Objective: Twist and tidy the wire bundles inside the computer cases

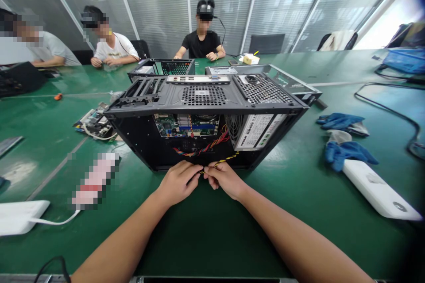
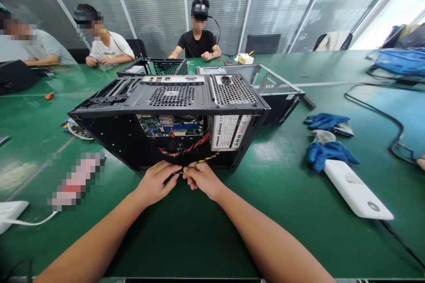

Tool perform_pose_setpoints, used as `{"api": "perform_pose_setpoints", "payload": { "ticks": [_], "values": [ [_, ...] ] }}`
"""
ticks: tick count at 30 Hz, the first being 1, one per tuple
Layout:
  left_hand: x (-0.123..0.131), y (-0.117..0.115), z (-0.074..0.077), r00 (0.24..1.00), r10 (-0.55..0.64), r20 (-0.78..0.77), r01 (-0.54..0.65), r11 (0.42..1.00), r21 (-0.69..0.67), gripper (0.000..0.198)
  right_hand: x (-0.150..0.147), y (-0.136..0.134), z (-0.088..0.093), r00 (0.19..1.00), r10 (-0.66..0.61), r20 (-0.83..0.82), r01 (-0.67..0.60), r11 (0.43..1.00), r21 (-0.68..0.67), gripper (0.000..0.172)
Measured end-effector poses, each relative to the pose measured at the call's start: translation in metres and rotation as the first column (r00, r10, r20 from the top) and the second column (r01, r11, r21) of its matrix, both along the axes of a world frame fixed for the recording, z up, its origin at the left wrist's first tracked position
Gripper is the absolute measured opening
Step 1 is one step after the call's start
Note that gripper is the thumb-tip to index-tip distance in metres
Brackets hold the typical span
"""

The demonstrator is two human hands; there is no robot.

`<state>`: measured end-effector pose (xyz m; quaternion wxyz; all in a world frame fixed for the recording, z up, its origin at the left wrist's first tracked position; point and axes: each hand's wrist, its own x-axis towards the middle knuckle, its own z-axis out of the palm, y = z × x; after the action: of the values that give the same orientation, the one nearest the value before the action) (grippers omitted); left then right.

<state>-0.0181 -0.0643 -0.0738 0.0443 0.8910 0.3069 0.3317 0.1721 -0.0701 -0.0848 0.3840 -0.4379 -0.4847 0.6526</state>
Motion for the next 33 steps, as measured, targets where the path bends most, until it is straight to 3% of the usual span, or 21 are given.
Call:
{"api": "perform_pose_setpoints", "payload": {
  "ticks": [3, 11, 15, 29, 33],
  "values": [
    [0.0, 0.0, 0.001, 0.999, -0.005, -0.053, 0.007, 0.999, 0.036, 0.02, 0.0, 0.0, 0.0, 0.999, -0.028, -0.024, 0.028, 1.0, 0.011, 0.026],
    [0.001, 0.0, 0.003, 0.998, -0.053, 0.018, 0.053, 0.999, 0.004, 0.015, 0.002, -0.001, 0.005, 1.0, 0.024, 0.008, -0.024, 1.0, 0.015, 0.03],
    [0.0, 0.001, -0.002, 1.0, -0.017, 0.023, 0.017, 1.0, -0.021, 0.016, 0.002, -0.001, 0.005, 1.0, -0.003, -0.009, 0.003, 1.0, 0.014, 0.031],
    [0.008, -0.001, 0.009, 0.971, 0.045, 0.233, -0.029, 0.997, -0.072, 0.012, -0.001, -0.003, 0.007, 0.941, -0.03, -0.338, -0.015, 0.992, -0.129, 0.031],
    [0.008, -0.001, 0.007, 0.974, 0.072, 0.215, -0.049, 0.993, -0.109, 0.012, 0.0, -0.002, 0.005, 0.957, -0.011, -0.291, -0.021, 0.994, -0.107, 0.032]
  ]
}}
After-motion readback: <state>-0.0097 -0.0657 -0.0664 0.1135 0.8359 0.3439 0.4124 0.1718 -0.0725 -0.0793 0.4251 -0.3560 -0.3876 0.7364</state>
